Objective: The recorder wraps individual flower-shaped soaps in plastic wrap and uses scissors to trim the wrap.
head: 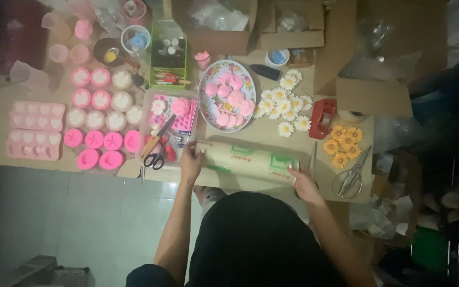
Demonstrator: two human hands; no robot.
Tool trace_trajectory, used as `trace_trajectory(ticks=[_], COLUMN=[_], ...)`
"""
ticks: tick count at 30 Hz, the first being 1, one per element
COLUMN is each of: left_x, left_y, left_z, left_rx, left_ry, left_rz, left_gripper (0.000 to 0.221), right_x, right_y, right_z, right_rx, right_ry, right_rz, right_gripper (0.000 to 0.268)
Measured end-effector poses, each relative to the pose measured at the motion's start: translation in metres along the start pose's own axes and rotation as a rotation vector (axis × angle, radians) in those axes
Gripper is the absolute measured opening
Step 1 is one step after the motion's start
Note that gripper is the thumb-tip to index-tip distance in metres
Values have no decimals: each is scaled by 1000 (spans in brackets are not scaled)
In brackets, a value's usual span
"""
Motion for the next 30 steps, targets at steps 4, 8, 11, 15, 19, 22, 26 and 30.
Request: trace_trajectory(ticks=[4,8,11,15,19,22,26,30], left_x=[-21,-41,-33,-15,-29,-21,-30,-32], left_y=[-14,-20,-24,-26,-23,-24,-24,-23], left_z=[-8,-17,-22,-29,-23,-23,-21,-16], left_rx=[-90,-107,-109,-110,-84,-64,-75,-51], left_ry=[-166,-235,-259,-185,-234,-216,-196,-203], left_rz=[-164,-196,-162,-129,-74,-52,-54,32], left_gripper=[45,39,44,43,44,45,46,44], right_x=[-19,2,0,-95,-106,-95,-97,-103], right_y=[2,-30,-45,23,57,60,74,86], right_z=[7,27,36,-12,-9,13,27,29], right_rx=[-103,-106,-57,292,134,43,-64,-66], right_ry=[-70,-219,-167,-552,-620,-658,-700,-694], right_rz=[-172,-376,-613,-1401,-1522,-1523,-1568,-1623], right_gripper=[38,54,58,87,56,43,27,9])
Point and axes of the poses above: each hand's wrist, its own z-axis towards the middle knuckle, its own y-axis out of the palm, x = y × z, the point moved 2 cm from there along z, towards the middle knuckle, and after that the axes turned 13 degrees about -z, right-handed, at the moved point
